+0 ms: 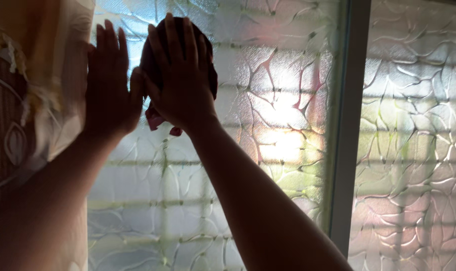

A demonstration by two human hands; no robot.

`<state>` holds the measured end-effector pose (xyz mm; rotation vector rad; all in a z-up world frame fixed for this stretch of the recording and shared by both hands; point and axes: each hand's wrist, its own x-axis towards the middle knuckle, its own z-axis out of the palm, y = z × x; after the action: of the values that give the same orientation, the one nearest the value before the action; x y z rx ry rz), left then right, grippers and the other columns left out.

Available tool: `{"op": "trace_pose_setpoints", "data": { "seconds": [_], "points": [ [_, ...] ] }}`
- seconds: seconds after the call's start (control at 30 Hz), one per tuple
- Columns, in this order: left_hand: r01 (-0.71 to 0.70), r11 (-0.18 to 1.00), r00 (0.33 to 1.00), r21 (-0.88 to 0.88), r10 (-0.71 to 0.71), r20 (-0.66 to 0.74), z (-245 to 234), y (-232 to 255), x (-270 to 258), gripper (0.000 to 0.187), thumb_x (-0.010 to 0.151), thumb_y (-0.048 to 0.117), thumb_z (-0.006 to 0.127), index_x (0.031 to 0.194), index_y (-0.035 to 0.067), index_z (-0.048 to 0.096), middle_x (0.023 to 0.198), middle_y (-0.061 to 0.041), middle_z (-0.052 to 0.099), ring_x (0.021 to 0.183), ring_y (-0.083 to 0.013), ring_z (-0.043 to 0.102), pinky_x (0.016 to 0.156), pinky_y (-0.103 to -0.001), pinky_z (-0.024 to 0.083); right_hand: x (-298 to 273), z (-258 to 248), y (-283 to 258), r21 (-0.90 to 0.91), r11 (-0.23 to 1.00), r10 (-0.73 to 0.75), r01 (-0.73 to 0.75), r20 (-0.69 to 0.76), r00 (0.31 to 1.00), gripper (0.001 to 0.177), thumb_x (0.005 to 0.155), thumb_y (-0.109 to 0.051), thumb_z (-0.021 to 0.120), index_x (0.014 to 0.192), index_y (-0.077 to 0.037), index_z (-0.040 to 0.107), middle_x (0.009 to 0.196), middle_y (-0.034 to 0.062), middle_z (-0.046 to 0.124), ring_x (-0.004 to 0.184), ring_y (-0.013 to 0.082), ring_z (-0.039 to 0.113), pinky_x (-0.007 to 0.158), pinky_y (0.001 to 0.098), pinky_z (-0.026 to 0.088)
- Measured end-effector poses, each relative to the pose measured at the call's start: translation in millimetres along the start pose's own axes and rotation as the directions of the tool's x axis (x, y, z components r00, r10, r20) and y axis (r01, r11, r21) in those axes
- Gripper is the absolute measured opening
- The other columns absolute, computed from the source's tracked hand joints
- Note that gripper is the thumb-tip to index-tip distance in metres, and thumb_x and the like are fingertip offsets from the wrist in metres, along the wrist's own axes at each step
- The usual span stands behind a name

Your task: The person sprays a cleaning solution onto a window and wipes the glass surface with a cloth.

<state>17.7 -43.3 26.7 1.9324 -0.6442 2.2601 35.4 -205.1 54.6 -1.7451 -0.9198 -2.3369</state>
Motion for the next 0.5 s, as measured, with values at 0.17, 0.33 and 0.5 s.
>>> {"op": "trace_pose_setpoints", "data": {
  "seconds": [0.17, 0.33, 0.5],
  "points": [
    [0.075, 0.987, 0.994, -0.145, -0.087, -0.073, 18, 10, 5, 0.058, 0.114, 0.022, 0.026, 0.168, 0.0, 0.021, 0.176, -0.022, 0.015, 0.166, -0.0366, 0.013, 0.138, -0.049, 0.013, -3, 2, 8, 0.151, 0.986, -0.052, 0.066, -0.091, 0.994, 0.068, 0.104, -0.04, 0.06, 0.155, -0.003, 0.036, 0.17, 0.0179, 0.027, 0.162, 0.0402, 0.025, 0.135, 0.0551, 0.025],
    [0.051, 0.998, 0.998, -0.045, -0.052, -0.018, 10, 9, -1, 0.061, 0.111, 0.018, 0.032, 0.169, 0.001, 0.023, 0.176, -0.024, 0.016, 0.164, -0.0397, 0.013, 0.136, -0.051, 0.013, 0, -6, 24, 0.277, 0.936, -0.225, 0.218, -0.007, 0.974, 0.041, 0.105, -0.026, 0.064, 0.139, -0.005, 0.056, 0.166, 0.0135, 0.037, 0.159, 0.0343, 0.033, 0.133, 0.0475, 0.034],
    [0.029, 1.0, 0.999, -0.001, -0.029, -0.04, 10, 10, 2, 0.063, 0.112, 0.022, 0.037, 0.169, 0.001, 0.023, 0.176, -0.023, 0.018, 0.164, -0.0396, 0.015, 0.136, -0.051, 0.013, 15, -47, 58, 0.263, 0.905, -0.325, 0.334, -0.076, 0.942, 0.025, 0.092, -0.017, 0.072, 0.117, -0.014, 0.068, 0.146, 0.0078, 0.053, 0.139, 0.0315, 0.053, 0.112, 0.0427, 0.053]
  ]
}}
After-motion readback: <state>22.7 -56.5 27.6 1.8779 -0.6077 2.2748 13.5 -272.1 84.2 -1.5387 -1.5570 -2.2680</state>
